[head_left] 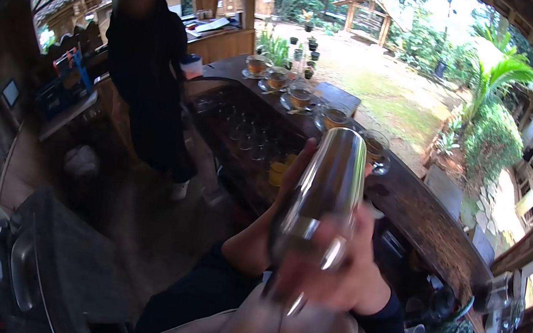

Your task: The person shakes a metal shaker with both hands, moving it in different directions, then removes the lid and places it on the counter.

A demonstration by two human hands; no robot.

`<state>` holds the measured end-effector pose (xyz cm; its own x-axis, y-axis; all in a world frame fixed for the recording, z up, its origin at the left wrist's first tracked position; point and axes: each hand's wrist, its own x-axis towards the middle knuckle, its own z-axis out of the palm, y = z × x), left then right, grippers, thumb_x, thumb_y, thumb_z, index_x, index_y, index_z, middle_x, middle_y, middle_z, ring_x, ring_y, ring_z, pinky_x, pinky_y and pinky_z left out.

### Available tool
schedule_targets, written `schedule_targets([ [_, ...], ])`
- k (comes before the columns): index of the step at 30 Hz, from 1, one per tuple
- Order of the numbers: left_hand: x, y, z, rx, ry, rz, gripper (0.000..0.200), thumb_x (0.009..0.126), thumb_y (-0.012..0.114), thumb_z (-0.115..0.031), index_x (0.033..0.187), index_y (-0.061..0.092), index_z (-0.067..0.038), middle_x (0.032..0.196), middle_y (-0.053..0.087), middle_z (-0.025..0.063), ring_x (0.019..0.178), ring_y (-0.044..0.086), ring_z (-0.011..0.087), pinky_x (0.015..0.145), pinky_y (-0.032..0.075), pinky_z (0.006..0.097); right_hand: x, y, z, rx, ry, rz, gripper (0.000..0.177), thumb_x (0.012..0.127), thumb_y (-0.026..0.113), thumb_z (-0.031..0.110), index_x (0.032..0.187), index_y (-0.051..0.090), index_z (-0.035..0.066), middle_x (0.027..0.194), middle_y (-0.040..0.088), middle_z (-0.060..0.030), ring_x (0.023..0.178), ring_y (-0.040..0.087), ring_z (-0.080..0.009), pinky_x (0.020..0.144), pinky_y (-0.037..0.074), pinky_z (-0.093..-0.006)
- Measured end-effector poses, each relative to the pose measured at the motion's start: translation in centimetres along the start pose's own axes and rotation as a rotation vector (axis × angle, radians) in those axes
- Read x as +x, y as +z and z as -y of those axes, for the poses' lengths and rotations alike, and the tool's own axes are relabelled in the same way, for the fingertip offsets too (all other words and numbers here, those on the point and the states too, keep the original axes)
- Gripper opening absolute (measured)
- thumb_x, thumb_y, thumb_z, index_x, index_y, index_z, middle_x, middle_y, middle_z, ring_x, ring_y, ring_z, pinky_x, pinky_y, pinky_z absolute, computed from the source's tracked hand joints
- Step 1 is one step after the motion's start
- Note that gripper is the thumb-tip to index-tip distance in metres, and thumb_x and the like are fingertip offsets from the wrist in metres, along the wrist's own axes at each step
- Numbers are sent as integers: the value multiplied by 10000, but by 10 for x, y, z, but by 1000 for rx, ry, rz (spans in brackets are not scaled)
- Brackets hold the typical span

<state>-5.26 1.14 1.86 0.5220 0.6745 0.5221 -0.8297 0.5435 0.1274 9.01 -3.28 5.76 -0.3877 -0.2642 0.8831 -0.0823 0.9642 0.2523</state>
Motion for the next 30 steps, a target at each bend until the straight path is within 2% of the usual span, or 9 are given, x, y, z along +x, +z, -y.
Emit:
schedule_targets([
  [3, -19, -8, -13, 314, 183, 207, 706, 875, 445, -593, 1311, 441, -37, 1267, 496, 228, 1038, 586, 331, 852, 500, 480, 1, 30, 2, -17, -333, -159, 260, 691, 695, 155, 948, 654, 163, 1099, 604, -7, 1091, 558, -289, 945, 377, -511],
  [8, -19, -39, -68, -443, -53, 145, 582, 913, 414, -500, 1188, 508, 4, 1120, 581, 163, 940, 615, 275, 844, 513, 406, 10, 70, -56, 113, 354, -115, 286, 714, 679, 193, 994, 638, 148, 1086, 616, -48, 1060, 569, -319, 940, 386, -513],
  [11, -11, -13, -72, -140, 432, -353, 585, 914, 414, -496, 1198, 512, 6, 1135, 576, 173, 966, 609, 274, 847, 512, 398, 35, 72, -60, 108, 492, -153, 383, 719, 677, 246, 1068, 599, 110, 1088, 605, -112, 1041, 569, -346, 944, 392, -512],
  [14, -28, 16, -89, -8, -35, -74, 646, 907, 422, -542, 1304, 423, -33, 1199, 539, 199, 1083, 555, 322, 845, 514, 445, 39, 68, -17, 53, 100, 142, 256, 781, 617, 180, 1035, 629, 213, 1116, 585, 6, 1093, 564, -221, 962, 374, -530],
  [17, -8, 26, -78, 469, 497, 556, 681, 888, 436, -575, 1343, 383, -70, 1266, 480, 222, 1047, 568, 364, 842, 513, 480, 44, 90, -17, -144, -406, -68, 258, 786, 610, 132, 1015, 636, 248, 1086, 584, 76, 1113, 555, -143, 969, 361, -525],
  [22, -15, -31, -138, -313, -168, 106, 520, 933, 392, -439, 1179, 503, 6, 1113, 580, 181, 990, 602, 272, 842, 517, 422, 36, 113, -78, -137, 316, 9, 383, 662, 750, 128, 1024, 628, 103, 1117, 587, -117, 1091, 558, -239, 892, 428, -485],
  [24, -17, -43, -138, -4, 290, -360, 433, 958, 321, -324, 1161, 521, 2, 1099, 591, 174, 964, 611, 263, 830, 522, 414, 35, 136, -92, 10, 748, -215, 385, 677, 731, 155, 1034, 620, 65, 1110, 586, -142, 1080, 552, -294, 851, 436, -500],
  [28, -32, 5, -145, 112, 96, -247, 531, 948, 368, -422, 1216, 501, 17, 1162, 568, 199, 981, 611, 303, 851, 516, 442, 65, 126, -52, -131, 258, 238, 302, 701, 695, 208, 992, 658, 139, 1089, 606, -56, 1129, 533, -306, 942, 361, -561],
  [30, -51, 22, -147, 5, -28, 42, 615, 891, 482, -521, 1319, 394, -88, 1270, 476, 206, 1126, 527, 372, 869, 504, 505, 51, 164, -31, -61, -48, -177, 238, 764, 646, 124, 979, 674, 223, 1068, 584, 104, 1095, 564, -158, 971, 357, -551],
])
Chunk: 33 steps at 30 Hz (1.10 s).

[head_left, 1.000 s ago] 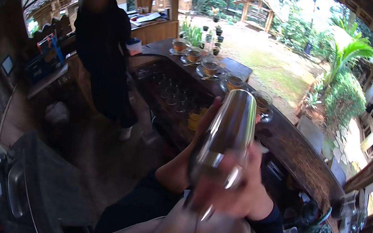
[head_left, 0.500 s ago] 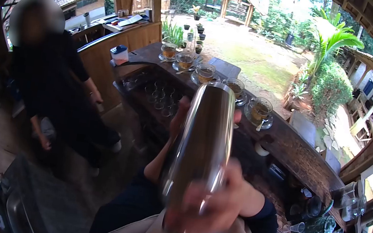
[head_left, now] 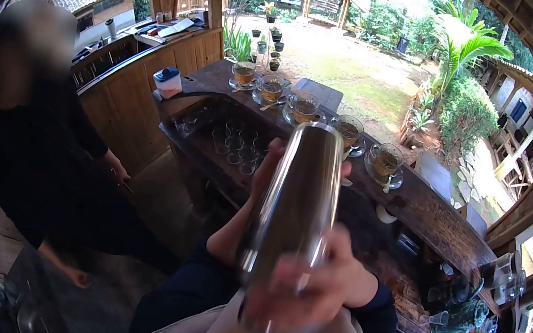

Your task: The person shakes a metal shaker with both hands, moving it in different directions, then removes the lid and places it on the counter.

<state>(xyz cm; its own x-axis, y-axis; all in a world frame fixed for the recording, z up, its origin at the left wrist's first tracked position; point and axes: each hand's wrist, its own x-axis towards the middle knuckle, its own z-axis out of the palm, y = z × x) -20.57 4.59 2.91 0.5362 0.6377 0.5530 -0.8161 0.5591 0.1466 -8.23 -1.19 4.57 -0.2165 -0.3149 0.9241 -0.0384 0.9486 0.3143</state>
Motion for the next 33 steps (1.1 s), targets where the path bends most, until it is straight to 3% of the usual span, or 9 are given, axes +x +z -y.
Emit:
schedule_targets([
  [2, 17, -18, 2, 366, 381, 486, 625, 872, 542, -495, 1349, 301, -171, 1267, 462, 191, 1178, 475, 398, 873, 502, 526, 2, 2, -4, -93, -215, 77, 225, 785, 626, 92, 959, 675, 225, 1065, 580, 112, 1054, 577, -91, 964, 374, -536],
  [4, -9, -21, -7, 227, 207, 53, 585, 874, 543, -476, 1321, 346, -155, 1219, 499, 186, 1132, 513, 372, 866, 512, 500, -13, 29, -24, -67, -233, -302, 309, 685, 730, 99, 870, 623, 322, 936, 582, 71, 850, 600, -111, 835, 412, -454],
  [6, 5, -34, -24, 103, 150, -183, 568, 895, 479, -482, 1252, 449, -41, 1151, 550, 182, 1047, 575, 315, 845, 521, 449, -1, -10, -43, -16, 322, 258, 374, 679, 698, 283, 1005, 612, 122, 1108, 589, -103, 1042, 568, -250, 843, 451, -438],
  [10, 16, -74, -27, -46, 288, -288, 497, 932, 411, -414, 1163, 521, 11, 1110, 586, 187, 961, 614, 285, 870, 500, 429, -2, 13, -72, 26, 863, -39, 356, 706, 681, 226, 1030, 627, 89, 1127, 575, -130, 1106, 532, -312, 934, 377, -500],
  [14, 22, -21, -35, -78, -161, -40, 571, 909, 467, -485, 1288, 445, -59, 1222, 495, 237, 1108, 536, 390, 894, 491, 484, -1, 5, -31, -53, 25, 162, 251, 776, 636, 205, 1020, 649, 147, 1095, 599, -69, 1063, 567, -264, 947, 380, -484],
  [17, 45, -40, -20, 281, 233, 554, 642, 830, 655, -382, 1365, 320, -265, 1349, 358, 230, 1096, 485, 521, 844, 463, 643, 13, -5, -29, -114, -453, 46, 222, 800, 596, 240, 996, 652, 154, 1026, 620, -35, 1033, 573, -248, 920, 388, -509],
  [19, 47, -51, -18, 224, 155, 175, 563, 880, 539, -451, 1307, 408, -109, 1234, 479, 219, 1060, 547, 422, 826, 524, 509, -10, 43, -75, -16, -286, -415, 537, 750, 676, 408, 1157, 478, 119, 1015, 598, -100, 996, 556, -236, 909, 391, -478],
  [24, 80, -86, -8, -10, 159, -507, 418, 945, 303, -296, 1147, 538, -16, 1056, 606, 155, 934, 620, 284, 817, 527, 430, -23, -40, -91, -124, 902, -37, 464, 705, 726, 215, 1092, 585, 2, 1138, 566, -178, 1053, 549, -373, 892, 436, -468],
  [33, 88, -21, 23, 303, -13, 226, 462, 920, 425, -412, 1175, 531, -41, 1104, 592, 230, 959, 623, 317, 832, 518, 468, 9, -79, -43, -125, -499, 234, 186, 775, 608, 171, 959, 624, 199, 1048, 591, 70, 1073, 580, -204, 960, 387, -498],
])
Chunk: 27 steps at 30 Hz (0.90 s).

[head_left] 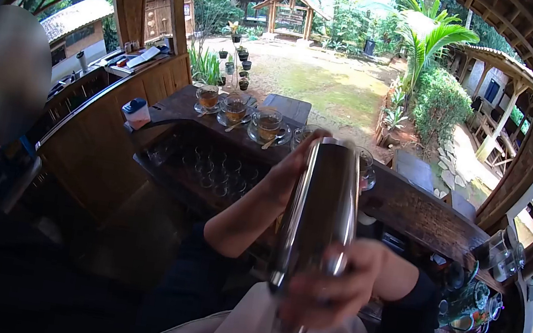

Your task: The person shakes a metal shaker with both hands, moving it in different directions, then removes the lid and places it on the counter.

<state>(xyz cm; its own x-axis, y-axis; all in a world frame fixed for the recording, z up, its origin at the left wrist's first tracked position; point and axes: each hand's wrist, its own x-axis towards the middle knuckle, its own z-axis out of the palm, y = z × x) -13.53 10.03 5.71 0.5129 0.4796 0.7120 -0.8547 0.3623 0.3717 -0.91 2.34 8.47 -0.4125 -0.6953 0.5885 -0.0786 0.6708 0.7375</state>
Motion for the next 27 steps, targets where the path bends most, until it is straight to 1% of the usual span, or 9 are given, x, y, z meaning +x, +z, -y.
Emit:
schedule_targets([
  [3, 15, -43, -18, -51, -289, -393, 376, 927, 399, -311, 1096, 527, -1, 961, 630, 145, 888, 643, 259, 788, 537, 423, -35, -17, -35, 16, 671, 297, 284, 779, 654, 235, 1034, 622, 112, 1127, 564, -128, 1045, 584, -278, 913, 425, -511],
  [5, 31, -16, 3, 99, -21, -867, 373, 932, 387, -313, 1072, 554, -11, 933, 640, 141, 874, 646, 269, 778, 538, 426, -24, -23, -47, 99, 1099, 166, 494, 696, 734, 233, 1110, 587, 10, 1146, 545, -183, 1047, 571, -335, 873, 479, -423],
  [9, 18, 26, -7, 12, -255, -373, 438, 928, 425, -355, 1182, 488, -3, 1074, 608, 200, 960, 628, 304, 830, 524, 435, 24, -47, -14, -34, 357, 355, 255, 755, 660, 176, 999, 631, 107, 1098, 601, -24, 1105, 557, -228, 977, 403, -441],
  [11, 22, 18, 17, 366, 189, 282, 537, 898, 546, -362, 1329, 348, -112, 1103, 597, 190, 990, 612, 354, 852, 506, 466, 23, -44, 4, -146, -180, 207, 163, 770, 637, 168, 931, 626, 192, 1076, 613, 47, 1118, 551, -206, 1031, 325, -499],
  [14, 31, 10, 9, 308, -26, 64, 415, 922, 507, -343, 1236, 441, -81, 1039, 618, 164, 928, 638, 299, 820, 529, 423, -11, -46, -18, -159, -271, 173, 133, 793, 603, 166, 909, 613, 230, 1098, 610, 49, 1121, 554, -206, 1016, 289, -565],
  [19, 70, -23, 8, 103, -122, -478, 450, 953, 377, -379, 1124, 533, 7, 996, 632, 189, 859, 645, 294, 821, 532, 441, -14, -72, -52, 59, 975, 325, 370, 864, 488, 443, 1060, 639, 168, 1172, 603, -49, 1182, 485, -382, 1044, 166, -597],
  [22, 49, 1, 8, 161, -305, -326, 456, 929, 461, -364, 1204, 448, -1, 1096, 592, 194, 975, 615, 294, 849, 514, 420, 4, -85, -27, -120, 486, 504, 329, 864, 525, 370, 1052, 642, 127, 1176, 604, -69, 1175, 498, -341, 1074, 223, -475],
  [25, 54, 29, 39, 451, 146, 537, 508, 890, 588, -298, 1254, 351, -35, 1152, 553, 188, 1050, 583, 289, 883, 484, 462, 28, -74, -1, -12, -665, 283, 242, 824, 581, 237, 1042, 630, 143, 1152, 620, -13, 1126, 548, -156, 1082, 234, -420],
  [27, 52, 17, 35, 340, 28, 320, 510, 873, 619, -268, 1246, 356, -40, 1151, 554, 179, 1035, 589, 297, 857, 498, 474, 0, -78, 7, -66, -377, 286, 185, 807, 587, 210, 984, 633, 178, 1121, 627, 9, 1127, 552, -155, 1066, 247, -477],
])
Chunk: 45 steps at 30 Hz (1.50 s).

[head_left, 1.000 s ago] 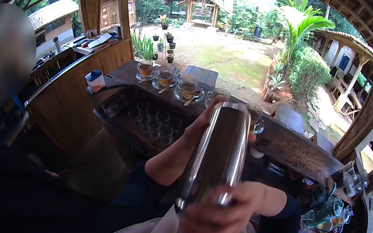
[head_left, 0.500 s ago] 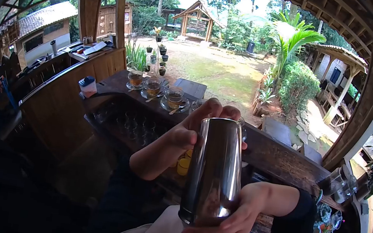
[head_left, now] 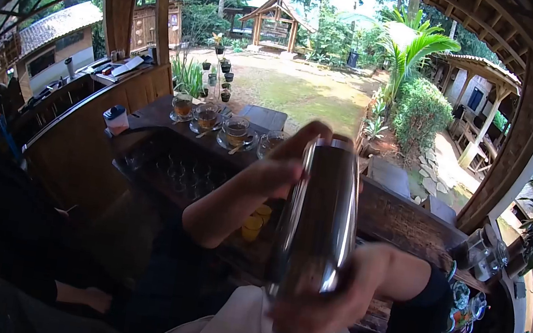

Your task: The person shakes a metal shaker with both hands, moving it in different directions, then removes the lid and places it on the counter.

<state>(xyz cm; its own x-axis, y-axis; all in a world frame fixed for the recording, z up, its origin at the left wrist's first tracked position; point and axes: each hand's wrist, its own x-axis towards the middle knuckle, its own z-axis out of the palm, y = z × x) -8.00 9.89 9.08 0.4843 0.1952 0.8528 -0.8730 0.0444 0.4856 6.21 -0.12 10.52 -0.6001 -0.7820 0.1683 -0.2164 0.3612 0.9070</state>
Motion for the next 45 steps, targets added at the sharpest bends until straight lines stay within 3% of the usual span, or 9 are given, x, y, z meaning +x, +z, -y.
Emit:
schedule_targets([
  [6, 4, -41, -10, -247, -311, -877, 364, 939, 416, -320, 1113, 531, -21, 996, 638, 145, 879, 647, 250, 788, 540, 393, -33, 10, -45, 256, 1282, -16, 325, 790, 610, 333, 1067, 629, 164, 1173, 607, -36, 1170, 523, -275, 1039, 170, -607],
  [13, -6, 5, -23, 66, 47, 174, 580, 764, 736, -255, 1177, 374, -66, 1111, 553, 152, 1027, 571, 278, 931, 458, 447, -7, 47, 46, -129, -128, -193, 209, 781, 583, 146, 964, 650, 220, 1168, 609, 46, 1113, 557, -128, 1075, 231, -480],
  [16, -17, -45, -40, -379, -418, -490, 398, 914, 502, -296, 1202, 424, -32, 1117, 565, 168, 1002, 594, 257, 894, 488, 436, -13, 16, -39, 14, 638, 69, 226, 743, 673, 237, 964, 645, 198, 1052, 644, -32, 1067, 586, -252, 1023, 280, -527],
  [20, -13, -46, -35, -117, -224, -719, 382, 945, 409, -308, 1164, 488, -5, 1129, 580, 156, 961, 616, 270, 826, 527, 403, -17, 45, -63, 358, 1299, -184, 481, 723, 687, 375, 1059, 625, 36, 1089, 624, -162, 1113, 538, -377, 1042, 235, -574],
  [25, -31, 1, -43, 77, 23, -132, 479, 878, 608, -260, 1276, 383, -116, 1147, 567, 166, 1037, 595, 251, 851, 513, 406, 28, 39, -9, -184, -61, -140, 232, 750, 581, 107, 957, 636, 197, 1107, 622, 11, 1148, 531, -132, 1012, 347, -454],
  [26, -25, 1, -41, 210, 207, 143, 471, 878, 609, -266, 1266, 385, -119, 1141, 570, 156, 1029, 599, 253, 846, 515, 404, 25, 43, -13, -178, -64, -141, 232, 750, 581, 107, 957, 636, 197, 1107, 622, 11, 1148, 531, -132, 1012, 347, -454],
  [32, -46, -78, -46, -326, -243, -573, 319, 958, 414, -274, 1155, 473, -30, 1049, 604, 133, 945, 621, 238, 818, 526, 407, -22, 79, -66, 424, 1284, -166, 313, 742, 681, 267, 991, 618, 88, 1057, 635, -69, 1132, 533, -283, 964, 394, -492],
  [40, -47, -4, -47, 22, 90, -419, 366, 931, 474, -319, 1179, 472, -51, 1084, 600, 115, 937, 612, 211, 816, 510, 380, 27, 63, -37, 47, 21, -219, 419, 763, 637, 232, 1158, 516, 303, 1020, 643, 55, 1070, 562, -142, 867, 376, -516],
  [45, -47, -80, -48, -402, -290, -682, 373, 928, 412, -346, 1081, 552, -36, 975, 638, 141, 871, 638, 275, 775, 529, 424, -17, 82, -55, 160, 752, -13, 423, 728, 695, 169, 1119, 549, 240, 1089, 592, -95, 1008, 583, -304, 829, 461, -487],
])
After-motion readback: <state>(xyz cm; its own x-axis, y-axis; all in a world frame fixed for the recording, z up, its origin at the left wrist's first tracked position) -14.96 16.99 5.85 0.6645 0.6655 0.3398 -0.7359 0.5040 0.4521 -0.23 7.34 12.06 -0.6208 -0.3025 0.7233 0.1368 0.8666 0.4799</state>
